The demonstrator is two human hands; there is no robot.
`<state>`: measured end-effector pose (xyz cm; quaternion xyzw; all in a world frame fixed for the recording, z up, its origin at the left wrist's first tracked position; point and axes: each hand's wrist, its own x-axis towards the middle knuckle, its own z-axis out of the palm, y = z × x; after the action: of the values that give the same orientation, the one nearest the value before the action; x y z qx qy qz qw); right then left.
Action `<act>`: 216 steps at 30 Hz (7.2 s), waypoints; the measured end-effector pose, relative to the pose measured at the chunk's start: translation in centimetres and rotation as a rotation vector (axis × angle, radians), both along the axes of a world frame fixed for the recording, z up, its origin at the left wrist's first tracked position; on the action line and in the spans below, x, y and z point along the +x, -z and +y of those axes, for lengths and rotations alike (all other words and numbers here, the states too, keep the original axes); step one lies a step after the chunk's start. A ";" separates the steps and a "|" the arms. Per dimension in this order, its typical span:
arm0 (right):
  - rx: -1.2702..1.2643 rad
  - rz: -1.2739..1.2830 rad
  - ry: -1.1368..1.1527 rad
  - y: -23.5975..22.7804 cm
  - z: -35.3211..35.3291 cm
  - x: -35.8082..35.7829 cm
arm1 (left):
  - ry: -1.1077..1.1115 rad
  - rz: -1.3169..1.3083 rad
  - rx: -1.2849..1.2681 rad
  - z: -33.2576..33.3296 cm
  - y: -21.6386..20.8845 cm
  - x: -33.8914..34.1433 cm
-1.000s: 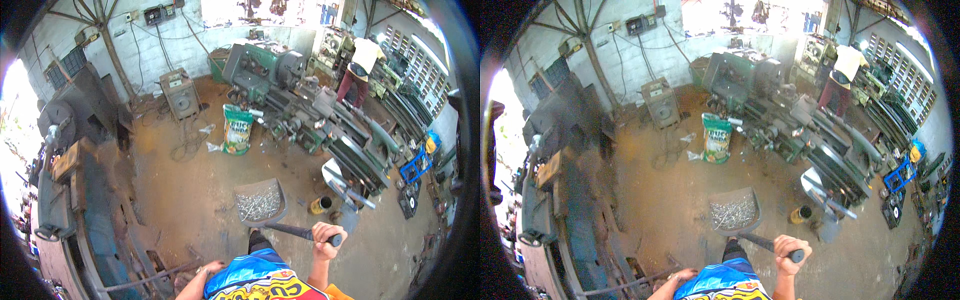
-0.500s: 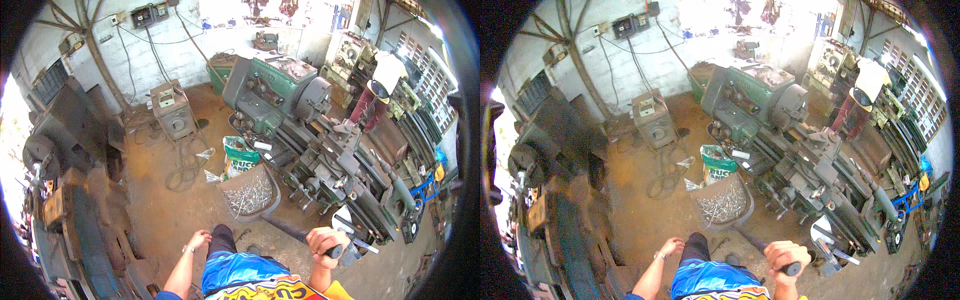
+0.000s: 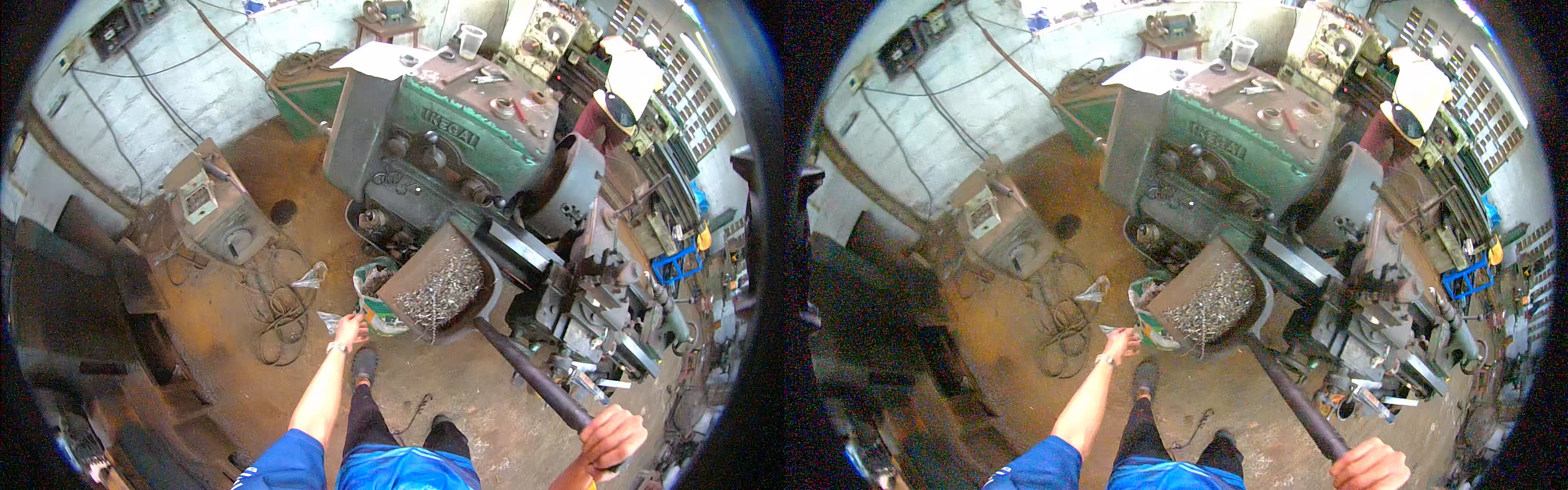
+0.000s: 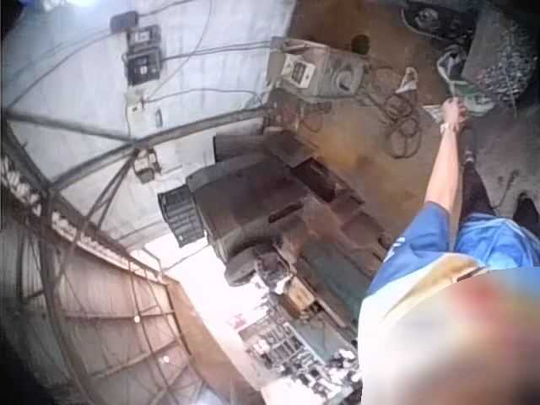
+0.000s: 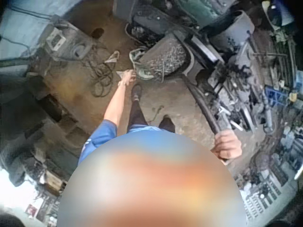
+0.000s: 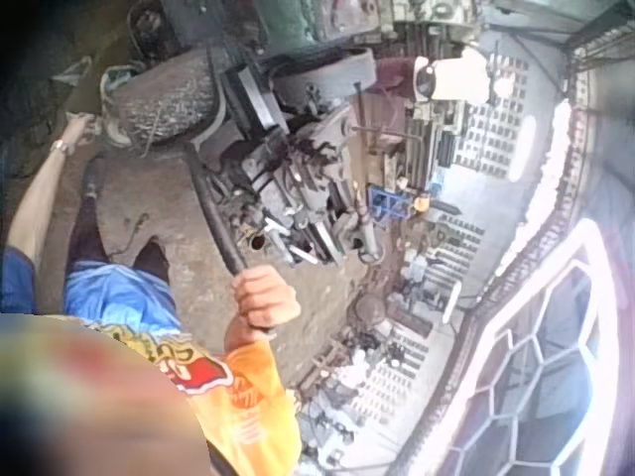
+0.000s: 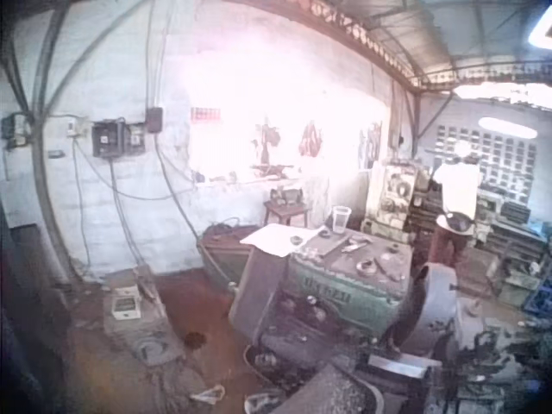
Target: The person sweeps metal shavings from the floor into a dustpan and disposes of them in a bag. Then the person uses a hose to spray and rinse the lathe and surrounding floor area.
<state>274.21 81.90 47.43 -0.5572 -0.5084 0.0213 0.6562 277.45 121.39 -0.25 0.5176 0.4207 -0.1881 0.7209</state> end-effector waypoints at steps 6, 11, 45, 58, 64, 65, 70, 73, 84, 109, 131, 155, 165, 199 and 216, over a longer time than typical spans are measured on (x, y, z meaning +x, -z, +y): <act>-0.039 0.024 0.192 1.1 6.0 3.5 | 0.024 0.131 0.199 0.0 6.8 8.5; -0.200 0.114 0.411 2.0 11.0 4.3 | -0.056 0.108 0.422 -1.4 11.1 9.3; -0.442 0.030 -0.012 12.1 22.9 -1.8 | 0.254 -0.089 0.460 -1.9 15.3 -2.6; -0.636 0.058 -0.080 15.1 27.7 -2.3 | 0.231 -0.089 0.393 -2.4 11.1 -0.9; -0.650 0.042 -0.040 15.0 28.9 -2.6 | 0.258 -0.037 0.414 -2.1 13.9 -1.2; -0.669 0.048 -0.034 15.1 29.0 -2.4 | 0.215 -0.014 0.360 -2.1 14.3 -1.4; -0.703 0.063 -0.163 15.6 29.3 -1.9 | 0.281 -0.085 0.405 -2.0 15.9 -2.2; -0.806 0.053 -0.239 16.0 29.5 -1.5 | 0.416 -0.080 0.481 -1.6 16.4 -2.0; -0.830 0.090 -0.150 16.3 30.7 -0.2 | 0.191 -0.072 0.249 -1.9 13.4 -1.3; -0.612 0.155 0.430 7.7 22.1 -1.7 | 0.091 -0.035 0.089 0.4 9.7 -0.2; -0.263 0.601 1.568 17.4 -2.1 -25.6 | 1.994 -1.080 0.100 -32.4 -28.1 -15.0; 0.259 1.912 2.254 33.2 -18.0 -67.8 | 1.536 -0.476 0.428 -66.3 -9.6 -19.4; 1.339 2.369 1.821 38.0 -4.2 -63.0 | 1.484 -0.255 0.373 -72.1 -2.8 -14.0; 1.853 2.539 2.784 43.8 -3.2 -52.9 | 2.444 -0.256 0.361 -81.1 -7.6 -6.0; 2.022 2.662 2.701 46.4 -9.1 -54.0 | 2.376 -0.176 0.403 -83.1 -12.7 -11.2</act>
<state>220.20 72.76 0.98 -0.3065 -0.9031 0.2682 -0.1358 266.25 38.26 12.47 0.6956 -0.3465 -0.6286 0.0308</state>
